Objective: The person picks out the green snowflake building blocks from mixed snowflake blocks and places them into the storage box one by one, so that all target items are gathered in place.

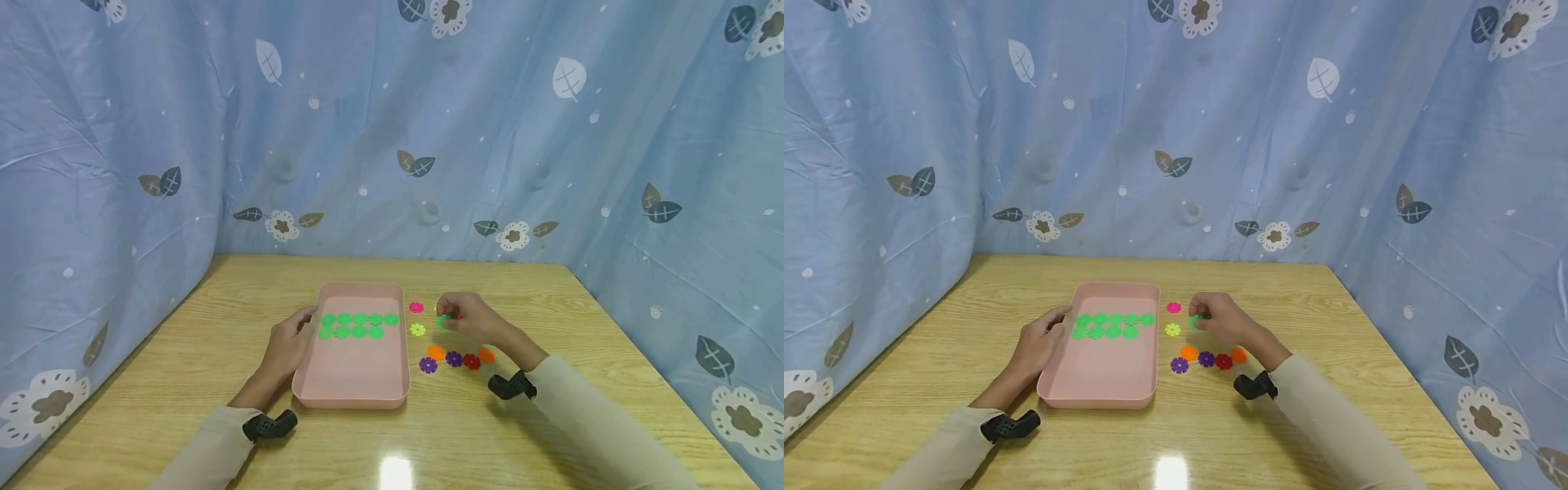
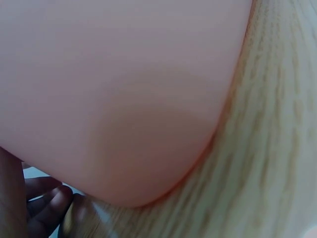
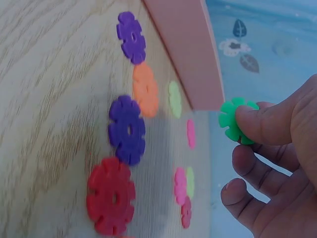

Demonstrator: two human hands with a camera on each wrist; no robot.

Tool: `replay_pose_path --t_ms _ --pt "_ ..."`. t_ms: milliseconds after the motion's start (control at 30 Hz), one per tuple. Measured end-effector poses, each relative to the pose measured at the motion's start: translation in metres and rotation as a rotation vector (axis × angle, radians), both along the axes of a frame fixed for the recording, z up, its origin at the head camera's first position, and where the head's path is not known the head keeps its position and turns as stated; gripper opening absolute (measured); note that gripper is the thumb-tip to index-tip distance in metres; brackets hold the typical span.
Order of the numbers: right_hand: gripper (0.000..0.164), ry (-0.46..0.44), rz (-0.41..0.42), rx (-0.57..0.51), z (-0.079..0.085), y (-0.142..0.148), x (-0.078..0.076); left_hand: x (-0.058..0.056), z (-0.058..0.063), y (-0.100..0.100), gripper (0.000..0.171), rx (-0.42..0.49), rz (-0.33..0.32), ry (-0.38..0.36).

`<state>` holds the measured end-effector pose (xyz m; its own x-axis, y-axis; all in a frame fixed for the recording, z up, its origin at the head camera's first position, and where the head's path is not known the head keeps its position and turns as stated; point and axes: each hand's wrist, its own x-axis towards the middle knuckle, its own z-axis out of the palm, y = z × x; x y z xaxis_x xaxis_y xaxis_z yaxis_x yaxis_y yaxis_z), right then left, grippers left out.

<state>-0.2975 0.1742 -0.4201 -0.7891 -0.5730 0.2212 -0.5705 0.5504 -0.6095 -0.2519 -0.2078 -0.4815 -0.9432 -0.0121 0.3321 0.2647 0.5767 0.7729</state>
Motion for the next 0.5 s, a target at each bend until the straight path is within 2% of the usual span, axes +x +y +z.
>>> replay_pose_path --t_ms 500 --pt "0.011 -0.015 0.045 -0.036 0.012 -0.039 -0.001 0.000 0.001 0.000 0.044 0.011 -0.006 -0.010"
